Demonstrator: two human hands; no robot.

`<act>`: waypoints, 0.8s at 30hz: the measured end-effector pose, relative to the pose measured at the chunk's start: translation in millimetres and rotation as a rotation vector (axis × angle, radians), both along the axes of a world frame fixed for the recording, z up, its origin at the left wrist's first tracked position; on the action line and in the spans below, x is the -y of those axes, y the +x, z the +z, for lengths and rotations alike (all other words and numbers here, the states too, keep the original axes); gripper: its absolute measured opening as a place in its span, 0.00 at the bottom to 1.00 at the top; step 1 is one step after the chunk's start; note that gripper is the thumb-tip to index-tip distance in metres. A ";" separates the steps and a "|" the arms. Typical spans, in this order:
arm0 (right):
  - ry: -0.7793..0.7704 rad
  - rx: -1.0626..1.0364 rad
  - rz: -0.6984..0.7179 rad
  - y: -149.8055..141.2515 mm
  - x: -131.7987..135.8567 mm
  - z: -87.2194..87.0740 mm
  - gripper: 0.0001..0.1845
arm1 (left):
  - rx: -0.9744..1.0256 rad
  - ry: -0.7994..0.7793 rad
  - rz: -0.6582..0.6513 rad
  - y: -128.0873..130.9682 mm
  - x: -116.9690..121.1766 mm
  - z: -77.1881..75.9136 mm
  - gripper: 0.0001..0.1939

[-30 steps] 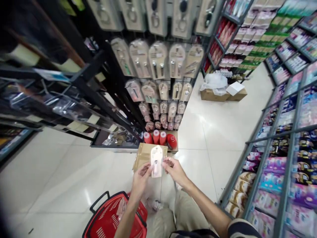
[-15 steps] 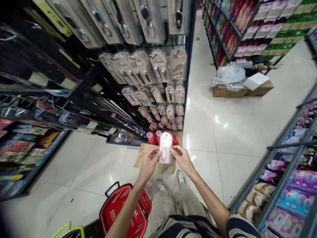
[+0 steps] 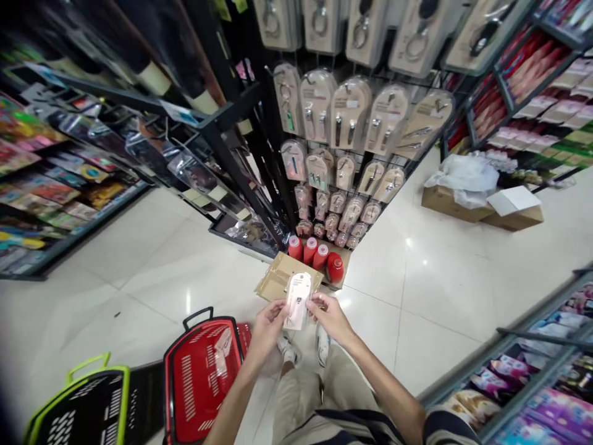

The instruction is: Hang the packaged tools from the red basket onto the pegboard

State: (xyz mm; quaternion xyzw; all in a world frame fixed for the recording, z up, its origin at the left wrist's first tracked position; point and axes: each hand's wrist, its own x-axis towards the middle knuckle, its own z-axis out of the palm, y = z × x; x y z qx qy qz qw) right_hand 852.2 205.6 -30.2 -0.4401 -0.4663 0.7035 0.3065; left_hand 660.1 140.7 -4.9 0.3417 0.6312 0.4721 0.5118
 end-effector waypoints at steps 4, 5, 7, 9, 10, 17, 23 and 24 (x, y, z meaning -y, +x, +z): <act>-0.051 0.013 0.107 -38.7 8.2 -10.0 0.23 | 0.100 -0.011 0.124 -32.6 29.6 -34.5 0.18; -0.062 0.024 0.129 -46.6 11.0 -13.6 0.23 | 0.109 -0.015 0.153 -38.4 36.8 -42.8 0.18; -0.073 0.045 0.157 -59.4 16.8 -22.0 0.23 | 0.122 -0.029 0.201 -46.9 49.7 -58.8 0.19; -0.072 0.066 0.168 -68.2 22.1 -31.9 0.24 | 0.132 -0.049 0.229 -51.3 59.7 -74.7 0.20; -0.072 0.079 0.169 -71.4 24.2 -37.3 0.24 | 0.141 -0.059 0.236 -52.4 63.3 -83.1 0.20; -0.088 0.185 0.195 -84.4 29.2 -74.1 0.22 | 0.191 -0.114 0.299 -59.3 73.2 -145.6 0.24; -0.021 0.271 0.197 -91.4 20.8 -90.8 0.21 | 0.202 -0.110 0.281 -67.7 57.1 -164.0 0.24; 0.028 0.297 0.192 -91.7 11.6 -92.2 0.21 | 0.204 -0.089 0.274 -66.7 45.2 -163.5 0.23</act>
